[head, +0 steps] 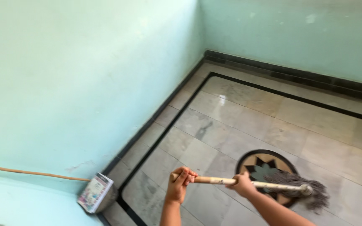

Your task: The person mops a tiled floor with a decorative circular design using a mop, cleaning the surface around the center and near the door.

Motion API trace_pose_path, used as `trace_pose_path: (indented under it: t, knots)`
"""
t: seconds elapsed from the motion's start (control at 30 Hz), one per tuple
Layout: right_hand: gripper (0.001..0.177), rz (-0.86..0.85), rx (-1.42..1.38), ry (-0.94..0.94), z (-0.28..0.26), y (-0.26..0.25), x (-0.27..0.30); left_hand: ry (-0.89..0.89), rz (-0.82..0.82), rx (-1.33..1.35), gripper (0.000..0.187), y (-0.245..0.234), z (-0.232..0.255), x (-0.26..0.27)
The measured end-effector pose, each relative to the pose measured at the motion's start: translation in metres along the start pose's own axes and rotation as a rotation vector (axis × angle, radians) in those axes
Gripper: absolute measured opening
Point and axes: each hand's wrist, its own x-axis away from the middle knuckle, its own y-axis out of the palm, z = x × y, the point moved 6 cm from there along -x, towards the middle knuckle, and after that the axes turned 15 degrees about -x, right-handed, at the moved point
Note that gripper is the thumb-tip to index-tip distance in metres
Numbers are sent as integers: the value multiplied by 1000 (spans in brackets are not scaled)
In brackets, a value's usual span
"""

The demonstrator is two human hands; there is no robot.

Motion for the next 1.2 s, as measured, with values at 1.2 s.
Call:
trace_pose_path:
  t: [1.2]
  knots:
    - [61, -880, 498, -511, -538, 215, -293, 264, 568, -393, 54, -417, 69, -138]
